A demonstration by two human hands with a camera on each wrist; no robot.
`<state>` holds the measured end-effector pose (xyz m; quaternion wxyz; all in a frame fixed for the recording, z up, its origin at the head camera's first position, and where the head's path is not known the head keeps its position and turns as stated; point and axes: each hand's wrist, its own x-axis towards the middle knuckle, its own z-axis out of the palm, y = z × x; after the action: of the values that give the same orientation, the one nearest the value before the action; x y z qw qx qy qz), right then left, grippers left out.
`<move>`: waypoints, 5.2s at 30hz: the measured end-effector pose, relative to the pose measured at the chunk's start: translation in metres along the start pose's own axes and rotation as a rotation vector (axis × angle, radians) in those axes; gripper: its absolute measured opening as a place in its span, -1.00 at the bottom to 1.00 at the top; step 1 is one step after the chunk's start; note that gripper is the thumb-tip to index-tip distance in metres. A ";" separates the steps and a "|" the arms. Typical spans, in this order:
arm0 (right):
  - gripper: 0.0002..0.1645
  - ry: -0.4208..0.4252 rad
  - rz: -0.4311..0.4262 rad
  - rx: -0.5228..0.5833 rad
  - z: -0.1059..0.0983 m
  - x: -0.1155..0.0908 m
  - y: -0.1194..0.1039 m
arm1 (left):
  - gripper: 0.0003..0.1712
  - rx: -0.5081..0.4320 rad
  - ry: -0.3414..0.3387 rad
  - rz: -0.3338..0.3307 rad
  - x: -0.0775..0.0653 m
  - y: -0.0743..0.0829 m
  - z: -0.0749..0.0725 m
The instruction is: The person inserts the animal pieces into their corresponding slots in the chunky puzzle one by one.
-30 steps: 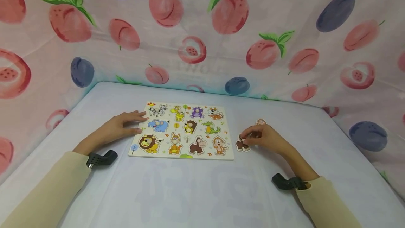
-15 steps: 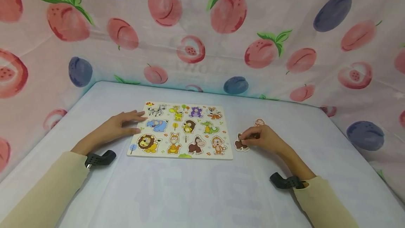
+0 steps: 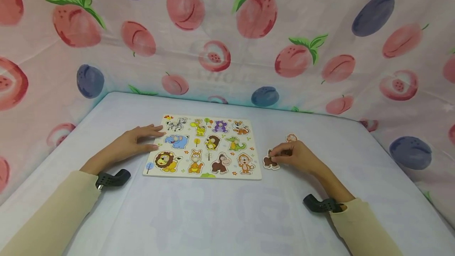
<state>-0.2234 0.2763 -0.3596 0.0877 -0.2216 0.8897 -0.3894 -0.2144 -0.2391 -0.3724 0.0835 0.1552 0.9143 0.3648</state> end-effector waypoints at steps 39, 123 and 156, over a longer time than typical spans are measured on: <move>-0.87 0.003 -0.020 0.074 0.003 0.021 -0.042 | -0.36 0.007 -0.008 0.008 -0.001 0.002 -0.001; -0.92 -0.206 -0.090 0.060 0.083 0.061 -0.087 | -0.35 0.012 -0.008 -0.004 0.000 0.001 0.000; -0.95 -0.203 -0.158 0.076 0.086 0.063 -0.082 | -0.36 0.005 -0.007 0.011 0.000 0.002 -0.001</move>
<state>-0.2238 0.1419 -0.3577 0.1550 -0.3257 0.8406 -0.4042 -0.2139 -0.2384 -0.3700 0.0844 0.1618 0.9140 0.3624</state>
